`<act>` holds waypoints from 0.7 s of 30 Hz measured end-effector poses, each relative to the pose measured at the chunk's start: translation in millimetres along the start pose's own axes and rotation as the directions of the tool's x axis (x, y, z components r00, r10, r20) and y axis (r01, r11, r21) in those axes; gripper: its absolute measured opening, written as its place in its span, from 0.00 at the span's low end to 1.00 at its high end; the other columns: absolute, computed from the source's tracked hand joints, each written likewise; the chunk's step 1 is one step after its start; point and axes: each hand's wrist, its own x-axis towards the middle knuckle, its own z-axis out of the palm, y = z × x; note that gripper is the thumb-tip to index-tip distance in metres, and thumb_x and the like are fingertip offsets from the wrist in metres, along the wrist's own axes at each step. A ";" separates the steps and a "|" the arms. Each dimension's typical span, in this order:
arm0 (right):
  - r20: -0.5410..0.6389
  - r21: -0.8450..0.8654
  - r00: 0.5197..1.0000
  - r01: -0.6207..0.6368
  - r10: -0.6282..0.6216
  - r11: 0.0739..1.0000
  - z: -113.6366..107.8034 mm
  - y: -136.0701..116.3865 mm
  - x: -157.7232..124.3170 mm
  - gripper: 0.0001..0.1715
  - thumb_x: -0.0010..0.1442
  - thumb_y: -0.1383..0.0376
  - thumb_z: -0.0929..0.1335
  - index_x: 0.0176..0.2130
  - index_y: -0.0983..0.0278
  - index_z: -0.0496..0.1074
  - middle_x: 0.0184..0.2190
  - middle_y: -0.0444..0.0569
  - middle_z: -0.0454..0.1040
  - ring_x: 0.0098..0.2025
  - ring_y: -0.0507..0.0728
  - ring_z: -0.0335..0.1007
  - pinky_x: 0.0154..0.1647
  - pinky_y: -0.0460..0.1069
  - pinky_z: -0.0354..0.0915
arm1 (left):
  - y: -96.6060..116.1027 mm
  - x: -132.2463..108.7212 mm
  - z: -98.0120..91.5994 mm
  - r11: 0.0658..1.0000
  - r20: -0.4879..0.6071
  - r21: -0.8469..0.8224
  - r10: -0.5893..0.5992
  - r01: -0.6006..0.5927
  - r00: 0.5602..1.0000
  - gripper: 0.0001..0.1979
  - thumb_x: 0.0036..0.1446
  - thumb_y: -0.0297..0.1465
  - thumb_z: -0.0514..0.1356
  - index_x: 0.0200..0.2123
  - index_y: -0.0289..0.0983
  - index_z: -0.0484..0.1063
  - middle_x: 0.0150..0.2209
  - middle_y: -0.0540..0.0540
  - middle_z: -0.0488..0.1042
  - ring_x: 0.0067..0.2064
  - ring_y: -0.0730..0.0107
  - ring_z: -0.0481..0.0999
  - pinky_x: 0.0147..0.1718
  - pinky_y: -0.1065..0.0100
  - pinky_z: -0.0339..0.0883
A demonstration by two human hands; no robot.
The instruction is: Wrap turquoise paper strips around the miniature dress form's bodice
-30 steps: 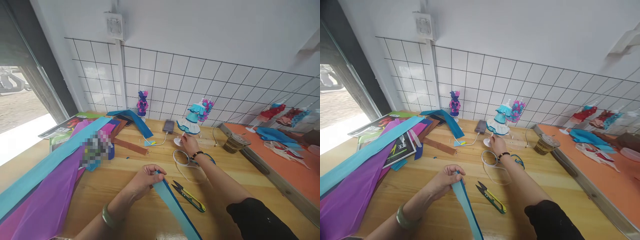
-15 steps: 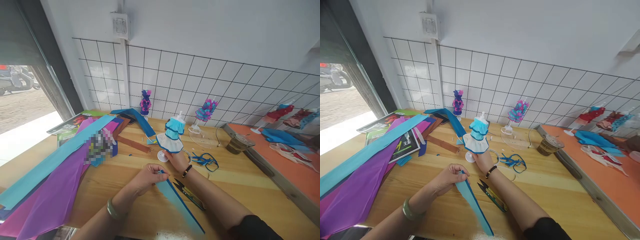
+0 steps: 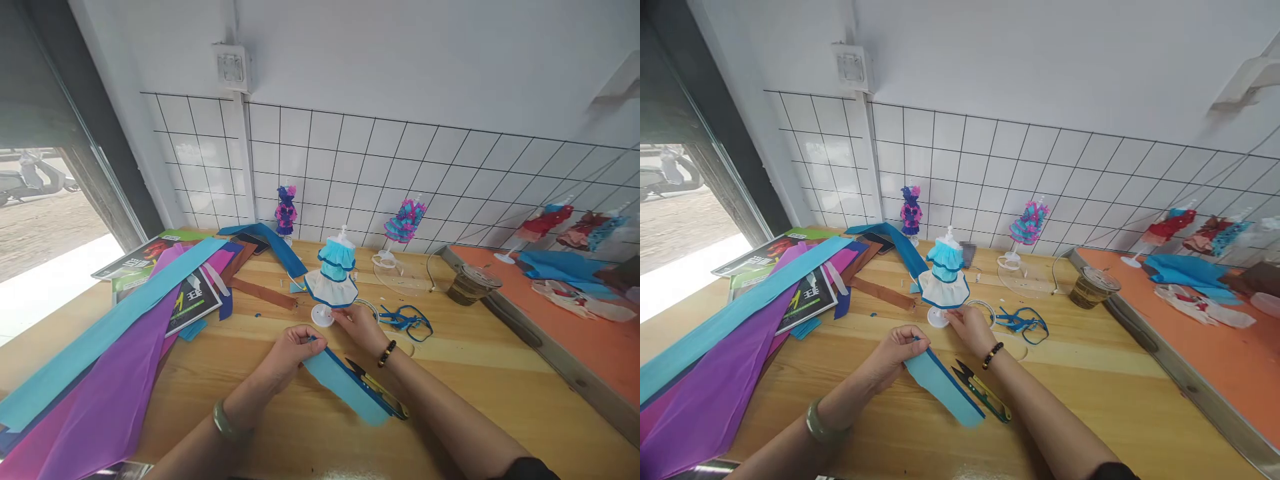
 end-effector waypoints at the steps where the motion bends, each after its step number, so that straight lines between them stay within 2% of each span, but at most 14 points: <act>1: 0.004 0.032 1.000 -0.017 0.017 0.999 -6.8 -1.1 -6.3 0.20 0.61 0.54 0.63 0.36 0.65 0.77 0.37 0.54 0.80 0.40 0.60 0.77 0.39 0.51 0.69 | 0.2 0.1 -0.7 1.000 -0.002 0.005 0.015 -0.015 1.000 0.17 0.37 0.38 0.73 0.23 0.32 0.72 0.20 0.51 0.73 0.22 0.79 0.68 0.23 0.75 0.58; 2: 0.013 0.062 0.999 -0.031 0.030 0.998 -14.5 -3.4 -13.3 0.22 0.61 0.52 0.62 0.37 0.65 0.77 0.37 0.54 0.80 0.40 0.60 0.76 0.40 0.52 0.69 | 0.8 0.0 -1.0 0.999 -0.005 0.008 0.034 -0.034 0.999 0.17 0.37 0.38 0.73 0.22 0.32 0.72 0.20 0.51 0.73 0.22 0.78 0.68 0.23 0.75 0.59; 4: 0.048 0.120 0.997 -0.064 0.058 0.991 -31.1 -12.1 -28.6 0.27 0.61 0.48 0.61 0.31 0.66 0.76 0.31 0.54 0.80 0.36 0.60 0.76 0.38 0.53 0.70 | 2.9 -0.3 0.5 0.997 -0.018 0.019 0.074 -0.074 0.997 0.17 0.36 0.38 0.73 0.22 0.33 0.72 0.20 0.51 0.73 0.22 0.78 0.68 0.23 0.75 0.59; 6: 0.135 0.206 0.989 -0.092 0.065 0.974 -47.0 -25.5 -44.3 0.30 0.61 0.46 0.60 0.31 0.66 0.76 0.30 0.52 0.80 0.35 0.58 0.77 0.38 0.52 0.70 | 6.2 -1.3 5.2 0.993 -0.038 0.042 0.116 -0.114 0.993 0.17 0.36 0.39 0.73 0.22 0.34 0.73 0.20 0.51 0.74 0.22 0.77 0.68 0.23 0.74 0.60; 8: 0.301 0.389 0.952 -0.178 0.058 0.904 -59.6 -40.9 -57.4 0.29 0.60 0.46 0.61 0.34 0.66 0.76 0.34 0.53 0.79 0.39 0.58 0.76 0.42 0.52 0.69 | 10.6 -3.2 12.8 0.984 -0.066 0.079 0.163 -0.157 0.984 0.17 0.36 0.40 0.73 0.23 0.34 0.73 0.21 0.51 0.74 0.22 0.77 0.67 0.23 0.74 0.60; 12: 0.404 0.412 0.915 -0.162 -0.021 0.897 -73.2 -64.3 -68.8 0.23 0.55 0.48 0.68 0.41 0.62 0.76 0.35 0.48 0.77 0.34 0.54 0.70 0.34 0.47 0.65 | 25.3 -10.4 29.4 0.947 -0.111 0.208 0.273 -0.247 0.956 0.16 0.37 0.40 0.72 0.24 0.35 0.74 0.21 0.51 0.74 0.23 0.75 0.68 0.23 0.73 0.61; 14: 0.393 0.390 0.920 -0.172 0.005 0.904 -77.4 -70.1 -67.2 0.20 0.54 0.50 0.70 0.39 0.61 0.77 0.31 0.46 0.75 0.29 0.51 0.67 0.28 0.45 0.62 | 35.8 -14.2 35.2 0.914 -0.102 0.276 0.335 -0.297 0.937 0.14 0.40 0.40 0.70 0.25 0.35 0.75 0.23 0.49 0.76 0.24 0.73 0.70 0.24 0.72 0.63; 16: 0.323 0.380 0.946 -0.161 0.033 0.911 -82.4 -73.9 -62.7 0.18 0.53 0.51 0.70 0.34 0.62 0.76 0.24 0.43 0.71 0.25 0.49 0.62 0.23 0.44 0.57 | 47.6 -16.2 39.0 0.873 -0.097 0.341 0.401 -0.348 0.911 0.12 0.44 0.39 0.69 0.26 0.36 0.76 0.26 0.48 0.78 0.27 0.72 0.72 0.26 0.72 0.64; 19: 0.193 0.388 0.981 -0.095 0.020 0.917 -92.1 -79.9 -53.3 0.17 0.54 0.51 0.70 0.30 0.63 0.75 0.20 0.42 0.67 0.21 0.48 0.56 0.19 0.44 0.53 | 67.0 -13.8 43.4 0.786 -0.105 0.420 0.539 -0.454 0.836 0.10 0.45 0.37 0.68 0.27 0.37 0.76 0.27 0.48 0.77 0.29 0.72 0.72 0.28 0.72 0.65; 21: 0.091 0.382 0.996 -0.029 -0.007 0.924 -98.7 -84.6 -46.2 0.16 0.54 0.52 0.70 0.30 0.63 0.76 0.21 0.43 0.68 0.21 0.48 0.57 0.19 0.44 0.53 | 79.9 -8.2 46.2 0.742 -0.100 0.453 0.592 -0.493 0.800 0.10 0.45 0.37 0.68 0.27 0.37 0.77 0.26 0.49 0.77 0.29 0.72 0.72 0.28 0.72 0.66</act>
